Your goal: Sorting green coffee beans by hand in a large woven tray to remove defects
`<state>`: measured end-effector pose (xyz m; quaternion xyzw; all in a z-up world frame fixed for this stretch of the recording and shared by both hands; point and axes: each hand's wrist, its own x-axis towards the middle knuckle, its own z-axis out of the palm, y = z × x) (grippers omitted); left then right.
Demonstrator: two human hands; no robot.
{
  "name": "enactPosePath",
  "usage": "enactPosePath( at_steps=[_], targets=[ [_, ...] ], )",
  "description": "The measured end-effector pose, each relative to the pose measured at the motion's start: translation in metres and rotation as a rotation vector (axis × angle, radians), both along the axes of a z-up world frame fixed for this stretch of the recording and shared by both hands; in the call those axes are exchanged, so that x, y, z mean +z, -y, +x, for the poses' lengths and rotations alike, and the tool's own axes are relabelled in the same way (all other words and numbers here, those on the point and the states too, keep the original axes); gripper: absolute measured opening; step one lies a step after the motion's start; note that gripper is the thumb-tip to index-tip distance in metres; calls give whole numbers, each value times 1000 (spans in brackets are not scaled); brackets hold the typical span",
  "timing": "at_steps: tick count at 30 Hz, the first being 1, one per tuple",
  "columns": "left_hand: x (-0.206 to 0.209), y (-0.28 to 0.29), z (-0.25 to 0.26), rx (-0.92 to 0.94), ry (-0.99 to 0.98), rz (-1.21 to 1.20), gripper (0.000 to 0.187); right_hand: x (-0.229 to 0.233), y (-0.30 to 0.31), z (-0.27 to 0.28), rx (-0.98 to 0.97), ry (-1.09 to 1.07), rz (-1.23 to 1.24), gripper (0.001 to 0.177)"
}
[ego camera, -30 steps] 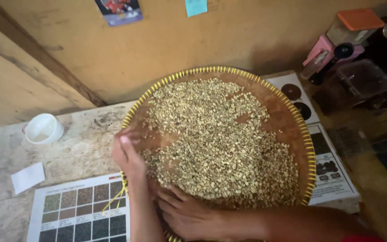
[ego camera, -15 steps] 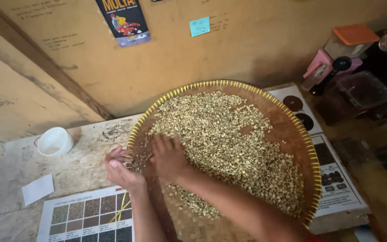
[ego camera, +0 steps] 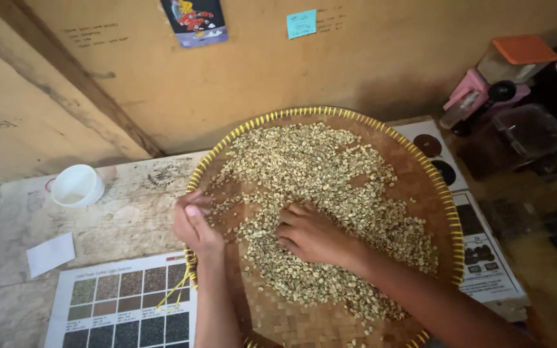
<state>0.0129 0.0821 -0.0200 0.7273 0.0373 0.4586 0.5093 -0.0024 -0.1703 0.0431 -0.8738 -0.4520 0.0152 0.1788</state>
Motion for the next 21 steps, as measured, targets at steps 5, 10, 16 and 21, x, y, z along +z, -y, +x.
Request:
enactPosePath(
  at_steps=[5, 10, 16, 21],
  targets=[
    [28, 15, -6, -48, -366, 252, 36, 5, 32, 6, -52, -49, -99, 14],
    [59, 55, -9, 4, -836, 675, 56, -6, 66, 24, -204, -111, 85, 15],
    [71, 106, -25, -326, -1015, 806, 66, -19, 82, 38, -335, -114, 356, 11],
    [42, 98, -22, -731, -760, 614, 61, -6, 84, 41, -352, -116, 446, 11]
  ],
)
